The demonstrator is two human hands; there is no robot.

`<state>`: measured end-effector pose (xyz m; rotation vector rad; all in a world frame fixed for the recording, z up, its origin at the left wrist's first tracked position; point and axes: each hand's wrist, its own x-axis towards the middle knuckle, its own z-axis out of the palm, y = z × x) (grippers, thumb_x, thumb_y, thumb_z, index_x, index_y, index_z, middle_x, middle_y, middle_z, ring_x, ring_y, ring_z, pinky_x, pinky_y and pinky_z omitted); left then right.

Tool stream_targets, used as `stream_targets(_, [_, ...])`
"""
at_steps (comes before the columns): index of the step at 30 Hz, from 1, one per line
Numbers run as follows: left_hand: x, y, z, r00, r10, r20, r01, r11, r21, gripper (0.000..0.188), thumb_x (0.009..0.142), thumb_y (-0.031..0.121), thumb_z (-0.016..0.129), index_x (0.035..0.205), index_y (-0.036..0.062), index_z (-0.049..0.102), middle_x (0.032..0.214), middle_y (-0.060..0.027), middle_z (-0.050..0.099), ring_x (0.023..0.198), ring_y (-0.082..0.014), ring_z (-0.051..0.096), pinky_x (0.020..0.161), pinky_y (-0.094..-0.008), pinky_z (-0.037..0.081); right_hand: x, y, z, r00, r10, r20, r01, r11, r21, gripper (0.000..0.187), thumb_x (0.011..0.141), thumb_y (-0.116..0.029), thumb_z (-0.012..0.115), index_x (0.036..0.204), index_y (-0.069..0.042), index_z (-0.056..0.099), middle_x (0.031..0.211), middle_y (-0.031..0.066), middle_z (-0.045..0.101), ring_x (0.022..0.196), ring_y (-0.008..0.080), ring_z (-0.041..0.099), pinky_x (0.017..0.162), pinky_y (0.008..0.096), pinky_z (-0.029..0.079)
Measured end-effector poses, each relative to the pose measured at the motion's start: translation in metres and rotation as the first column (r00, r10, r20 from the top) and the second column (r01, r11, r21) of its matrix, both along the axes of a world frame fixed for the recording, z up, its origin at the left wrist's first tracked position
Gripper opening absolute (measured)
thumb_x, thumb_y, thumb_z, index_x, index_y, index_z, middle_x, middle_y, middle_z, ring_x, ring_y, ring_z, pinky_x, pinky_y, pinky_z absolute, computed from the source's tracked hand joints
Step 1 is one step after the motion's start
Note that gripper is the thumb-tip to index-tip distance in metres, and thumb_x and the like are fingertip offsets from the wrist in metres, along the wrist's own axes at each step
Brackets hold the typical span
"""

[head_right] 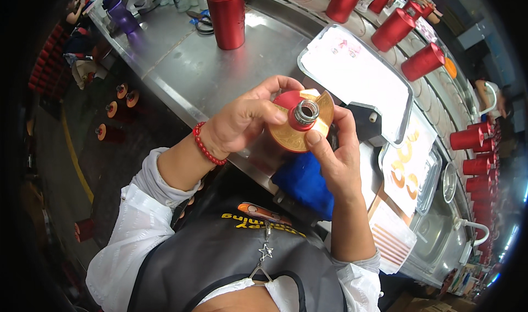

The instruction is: The person applies decorative stickers to red cylindrical containers. They peel stickers from a sheet, align them on the container body, and smooth them down with a green sponge. The person also wipes the container top and handles the container repeatedly.

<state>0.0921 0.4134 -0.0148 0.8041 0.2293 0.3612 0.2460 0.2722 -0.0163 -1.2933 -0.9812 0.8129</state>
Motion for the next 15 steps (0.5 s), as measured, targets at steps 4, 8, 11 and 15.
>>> stream_targets(4, [0.004,0.02,-0.004,0.997,-0.078,0.001,0.078,0.997,-0.027,0.062,0.078,0.009,0.07,0.135,0.004,0.045,0.125,-0.0105,0.06,0.119,-0.0198,0.058,0.109,-0.0338,0.042,0.0,0.008,-0.003,1.0,-0.016,-0.003,0.016,1.0,-0.02,0.047,0.093,-0.024,0.072,0.128,-0.002,0.05,0.117,0.0059,0.059,0.112,0.0138,0.051,0.1,0.0301,0.04])
stream_targets(8, [0.01,0.04,-0.021,0.983,-0.175,0.053,0.178,0.983,-0.041,0.054,0.082,0.008,0.067,0.133,0.0032,0.048,0.125,-0.0109,0.061,0.118,-0.0195,0.06,0.107,-0.0338,0.045,-0.002,0.014,-0.01,0.997,-0.037,0.064,0.037,0.999,0.013,0.045,0.094,-0.024,0.07,0.128,-0.002,0.049,0.116,0.0052,0.059,0.109,0.0131,0.052,0.098,0.0295,0.042])
stream_targets(11, [0.015,0.053,-0.021,0.985,-0.169,0.014,0.17,0.983,-0.069,0.046,0.087,0.007,0.062,0.131,0.0025,0.052,0.126,-0.0102,0.061,0.118,-0.0195,0.061,0.105,-0.0326,0.046,-0.008,0.017,-0.009,0.996,-0.059,0.061,0.057,0.998,0.029,0.043,0.095,-0.024,0.069,0.127,-0.002,0.049,0.115,0.0047,0.059,0.107,0.0129,0.053,0.097,0.029,0.043])
stream_targets(15, [0.004,0.03,-0.015,0.953,0.299,0.035,-0.272,0.802,0.532,0.044,0.097,0.02,0.058,0.135,0.0003,0.051,0.131,-0.0159,0.06,0.124,-0.0278,0.056,0.109,-0.0381,0.042,-0.007,0.025,-0.01,0.996,-0.066,0.053,0.066,0.998,0.009,0.045,0.095,-0.023,0.068,0.13,-0.001,0.049,0.117,0.0057,0.059,0.108,0.0133,0.053,0.098,0.0292,0.042])
